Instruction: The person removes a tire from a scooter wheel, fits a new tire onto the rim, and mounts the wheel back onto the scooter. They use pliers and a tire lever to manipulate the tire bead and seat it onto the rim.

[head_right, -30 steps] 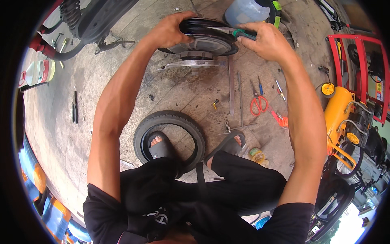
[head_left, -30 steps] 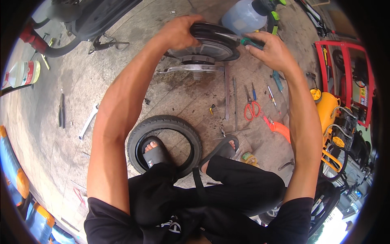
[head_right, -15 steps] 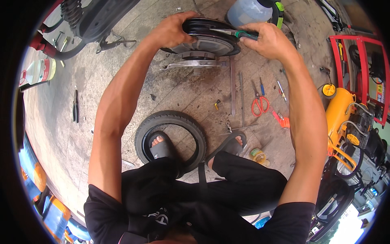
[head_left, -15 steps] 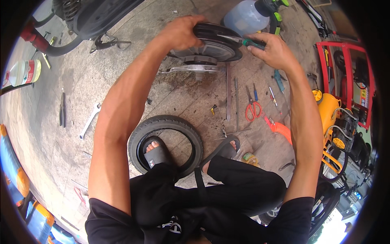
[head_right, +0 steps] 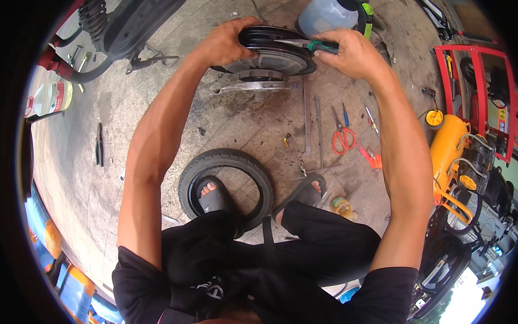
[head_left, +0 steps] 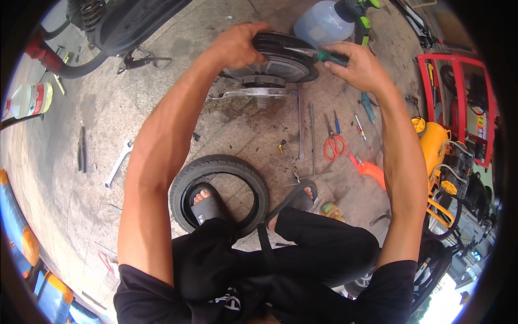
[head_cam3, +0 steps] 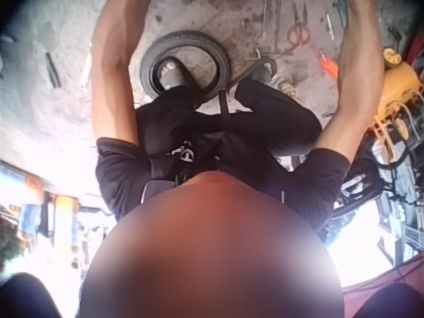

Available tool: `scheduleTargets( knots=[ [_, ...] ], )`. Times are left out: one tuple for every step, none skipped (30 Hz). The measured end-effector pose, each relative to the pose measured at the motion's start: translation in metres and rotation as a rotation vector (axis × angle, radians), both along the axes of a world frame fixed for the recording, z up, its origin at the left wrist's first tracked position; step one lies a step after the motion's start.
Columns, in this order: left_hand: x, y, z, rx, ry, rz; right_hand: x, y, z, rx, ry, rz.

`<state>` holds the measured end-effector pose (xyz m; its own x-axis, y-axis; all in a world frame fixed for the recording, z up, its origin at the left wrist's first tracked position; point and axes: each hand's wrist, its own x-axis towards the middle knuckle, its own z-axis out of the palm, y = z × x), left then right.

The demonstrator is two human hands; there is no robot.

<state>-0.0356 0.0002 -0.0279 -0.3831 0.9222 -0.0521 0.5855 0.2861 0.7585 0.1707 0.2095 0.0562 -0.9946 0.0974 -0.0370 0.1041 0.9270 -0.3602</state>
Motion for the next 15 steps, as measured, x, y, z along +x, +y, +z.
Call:
scheduleTargets(
  knots=[
    [-0.001,-0.001,0.000,0.001,-0.014,-0.001,0.004,0.001,0.000,-0.001,-0.051,-0.058],
    [-0.001,-0.001,0.000,-0.006,-0.023,0.003,0.009,0.003,0.003,-0.002,-0.105,-0.115],
    [-0.002,-0.002,-0.001,-0.008,-0.031,0.009,0.013,0.005,0.004,-0.001,-0.157,-0.169],
    [-0.003,-0.003,-0.001,0.017,-0.036,0.007,0.016,0.006,0.004,-0.015,-0.134,-0.155],
    [-0.004,-0.005,-0.002,0.046,-0.039,0.002,0.018,0.006,0.004,-0.029,-0.110,-0.143],
    [-0.004,-0.005,-0.003,0.060,-0.039,0.004,0.019,0.006,0.004,-0.019,-0.142,-0.191],
    [-0.004,-0.005,-0.003,0.069,-0.044,0.005,0.018,0.005,0.003,-0.036,-0.059,-0.121],
    [-0.004,-0.005,-0.005,0.061,-0.046,0.014,0.017,0.005,0.002,-0.030,-0.033,-0.111],
    [-0.004,-0.006,-0.006,0.060,-0.045,0.020,0.015,0.003,0.000,-0.028,0.000,-0.092],
    [-0.005,-0.005,-0.007,0.049,-0.072,0.014,0.012,0.001,-0.001,-0.027,-0.026,-0.096],
    [-0.006,-0.005,-0.008,0.050,-0.093,0.009,0.008,0.000,-0.003,-0.025,-0.043,-0.088],
    [-0.007,-0.004,-0.009,0.042,-0.115,0.008,0.007,0.000,-0.004,-0.031,-0.034,-0.059],
    [-0.009,-0.005,-0.009,0.046,-0.109,-0.006,0.006,-0.001,-0.004,-0.054,-0.054,-0.094],
    [-0.010,-0.005,-0.010,0.041,-0.104,-0.016,0.005,-0.001,-0.005,-0.085,-0.048,-0.107],
    [-0.012,-0.006,-0.010,0.025,-0.095,-0.015,0.005,0.000,-0.006,-0.124,-0.034,-0.110]
  ],
)
